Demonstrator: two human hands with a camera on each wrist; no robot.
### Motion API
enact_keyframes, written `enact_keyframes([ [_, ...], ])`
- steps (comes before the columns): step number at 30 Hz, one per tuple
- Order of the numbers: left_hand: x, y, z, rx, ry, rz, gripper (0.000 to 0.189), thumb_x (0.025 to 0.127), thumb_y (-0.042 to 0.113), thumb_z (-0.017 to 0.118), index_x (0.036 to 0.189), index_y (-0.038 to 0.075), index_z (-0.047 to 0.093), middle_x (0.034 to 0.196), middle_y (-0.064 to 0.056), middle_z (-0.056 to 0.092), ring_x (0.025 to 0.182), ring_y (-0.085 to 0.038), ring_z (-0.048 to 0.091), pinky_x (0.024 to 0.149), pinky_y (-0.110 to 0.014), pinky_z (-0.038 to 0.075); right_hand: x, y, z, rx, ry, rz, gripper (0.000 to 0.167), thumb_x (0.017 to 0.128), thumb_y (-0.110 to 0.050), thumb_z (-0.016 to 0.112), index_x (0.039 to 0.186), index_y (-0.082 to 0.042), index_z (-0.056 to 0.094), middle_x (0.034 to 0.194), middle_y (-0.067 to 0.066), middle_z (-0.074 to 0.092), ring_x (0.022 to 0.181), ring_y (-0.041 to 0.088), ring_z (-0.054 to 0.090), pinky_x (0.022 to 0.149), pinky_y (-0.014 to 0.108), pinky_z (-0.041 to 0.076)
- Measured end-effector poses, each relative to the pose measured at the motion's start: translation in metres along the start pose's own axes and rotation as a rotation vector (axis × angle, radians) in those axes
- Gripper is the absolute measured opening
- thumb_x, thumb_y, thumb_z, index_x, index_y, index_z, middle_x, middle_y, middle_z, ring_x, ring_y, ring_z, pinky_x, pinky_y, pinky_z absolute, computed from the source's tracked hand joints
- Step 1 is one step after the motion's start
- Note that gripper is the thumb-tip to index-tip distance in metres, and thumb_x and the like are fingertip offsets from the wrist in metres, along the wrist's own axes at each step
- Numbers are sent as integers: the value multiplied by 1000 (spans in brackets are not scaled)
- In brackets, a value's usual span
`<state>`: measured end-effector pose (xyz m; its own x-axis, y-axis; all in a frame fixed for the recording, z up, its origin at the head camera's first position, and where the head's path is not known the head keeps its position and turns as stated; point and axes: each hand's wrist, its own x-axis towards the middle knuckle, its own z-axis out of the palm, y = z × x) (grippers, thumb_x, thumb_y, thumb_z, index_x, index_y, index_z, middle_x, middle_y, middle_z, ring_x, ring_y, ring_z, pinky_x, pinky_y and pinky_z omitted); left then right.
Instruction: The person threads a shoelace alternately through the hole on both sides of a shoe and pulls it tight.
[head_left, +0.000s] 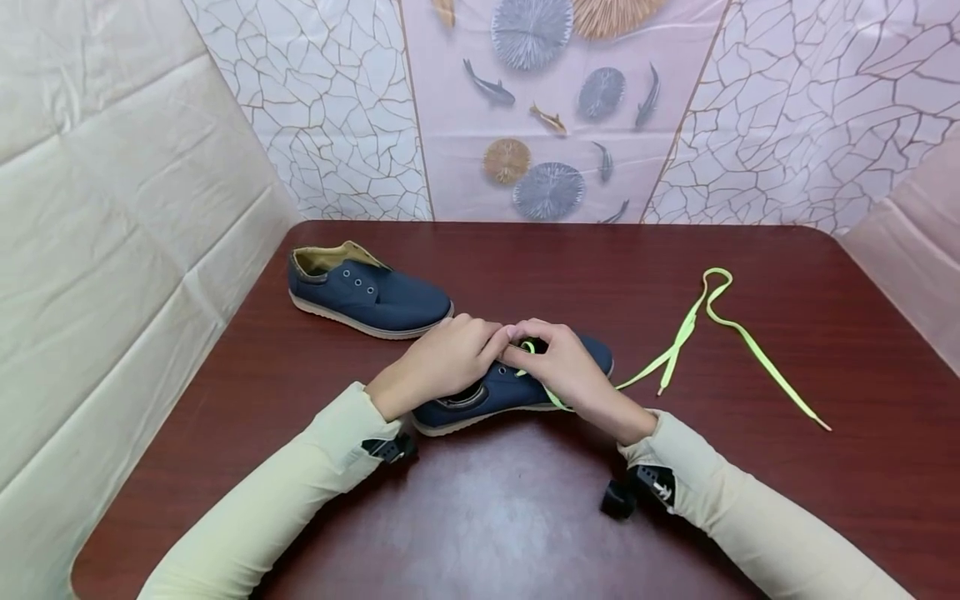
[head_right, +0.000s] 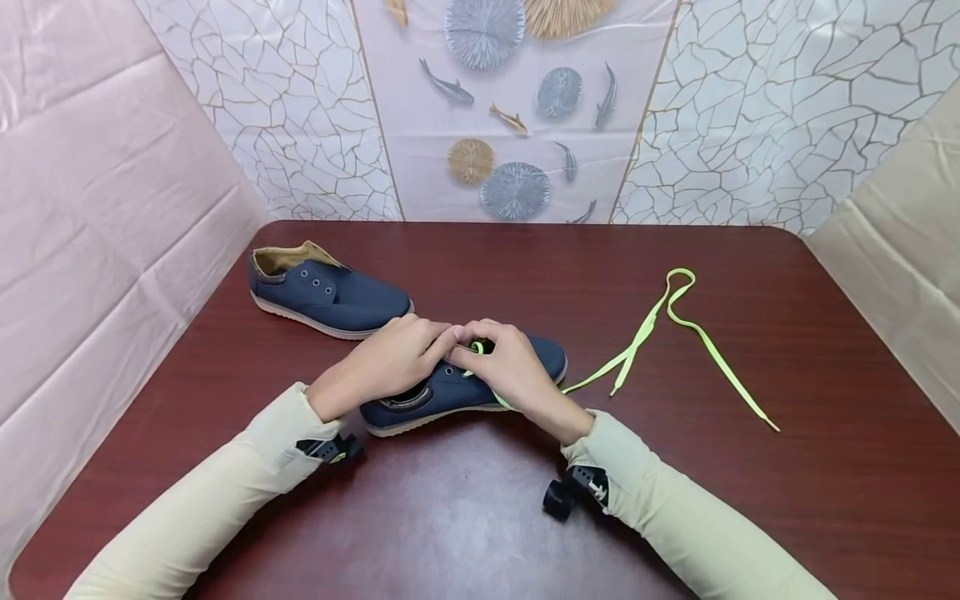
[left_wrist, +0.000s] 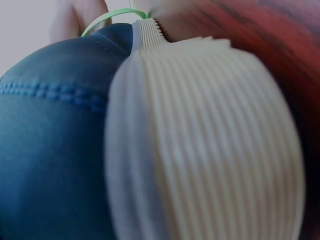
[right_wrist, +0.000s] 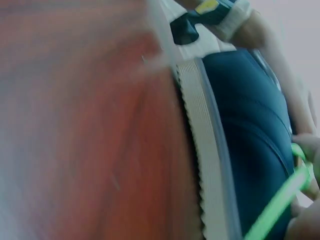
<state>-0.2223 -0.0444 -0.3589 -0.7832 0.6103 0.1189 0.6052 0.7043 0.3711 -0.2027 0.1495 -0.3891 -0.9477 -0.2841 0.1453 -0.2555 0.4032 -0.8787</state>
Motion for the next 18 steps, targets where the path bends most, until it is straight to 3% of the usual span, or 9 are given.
enact_keyframes([
  [6, 0, -2, -1, 0, -6, -13, 48, 116, 34, 38, 92, 18, 75, 64, 6, 53, 63, -13, 56, 68, -34, 48, 6, 2, -10, 39, -104, 17, 19, 97, -21, 78, 112, -10, 78, 117, 3, 73, 115, 16, 62, 104, 37, 45],
  [9, 1, -3, 0, 2, -14, -2, 51, 116, 36, 37, 87, 19, 74, 61, 6, 47, 58, -14, 49, 65, -34, 43, 9, 1, -24, -9, -197, 19, 20, 100, -21, 73, 116, -10, 76, 113, 4, 72, 92, 18, 64, 85, 31, 51],
  [11, 2, -3, 0, -4, -16, 6, 50, 116, 37, 38, 89, 19, 76, 61, 7, 49, 58, -11, 50, 66, -33, 44, 11, -1, -38, -72, -271, 9, 21, 103, -22, 70, 119, -10, 75, 110, 5, 71, 80, 19, 61, 73, 30, 50],
  [13, 3, -3, 0, -8, -23, 1, 52, 116, 40, 38, 89, 19, 77, 62, 7, 52, 60, -10, 53, 69, -34, 46, 12, -4, -52, -167, -332, -23, 22, 105, -23, 68, 121, -10, 74, 111, 5, 71, 77, 20, 60, 69, 32, 51],
  [18, 1, -5, -1, -41, -25, -47, 48, 115, 42, 42, 108, 16, 83, 67, 4, 65, 73, -11, 67, 85, -38, 53, 13, -16, -82, -492, -417, -87, 23, 103, -21, 69, 121, -7, 73, 111, 4, 72, 101, 21, 66, 89, 44, 53],
])
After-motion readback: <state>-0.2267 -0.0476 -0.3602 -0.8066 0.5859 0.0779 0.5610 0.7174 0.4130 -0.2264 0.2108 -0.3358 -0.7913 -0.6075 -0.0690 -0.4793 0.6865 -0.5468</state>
